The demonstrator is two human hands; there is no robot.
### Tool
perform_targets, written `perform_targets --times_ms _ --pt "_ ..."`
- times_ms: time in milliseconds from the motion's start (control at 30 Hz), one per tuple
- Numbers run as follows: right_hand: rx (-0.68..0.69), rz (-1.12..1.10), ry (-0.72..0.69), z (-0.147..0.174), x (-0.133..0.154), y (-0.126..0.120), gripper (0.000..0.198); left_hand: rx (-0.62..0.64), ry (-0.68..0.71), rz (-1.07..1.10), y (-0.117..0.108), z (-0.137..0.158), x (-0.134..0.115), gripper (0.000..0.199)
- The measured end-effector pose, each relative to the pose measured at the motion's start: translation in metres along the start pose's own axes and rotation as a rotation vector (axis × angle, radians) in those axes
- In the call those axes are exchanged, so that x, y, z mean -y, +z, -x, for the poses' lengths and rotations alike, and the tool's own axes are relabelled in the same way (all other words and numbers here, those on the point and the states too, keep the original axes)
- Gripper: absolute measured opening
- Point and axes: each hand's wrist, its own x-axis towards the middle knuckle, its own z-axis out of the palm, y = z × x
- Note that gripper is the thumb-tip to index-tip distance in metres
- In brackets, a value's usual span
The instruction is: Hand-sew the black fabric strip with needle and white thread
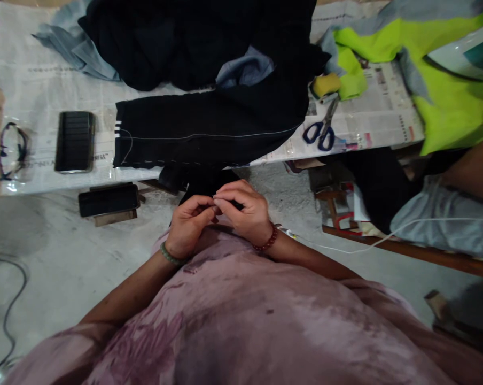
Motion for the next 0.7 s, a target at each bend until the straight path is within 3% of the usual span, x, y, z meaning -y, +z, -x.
perform_targets --times_ms 300,533,700 --pt "0.049 -0.039 0.088 0.000 -0.003 0.000 0.010 -0.004 0.042 -0.235 -0.004 -0.001 -0.006 0.011" --pt "0.089 0.135 -0.022 0.001 -0.006 0.000 0.011 -0.078 0.347 -0.557 -0.013 0.000 -0.019 0.013" --pt "0.140 0.182 -0.048 0.002 -0.006 0.001 0.012 -0.063 0.420 -0.670 -0.012 0.000 -0.021 0.011"
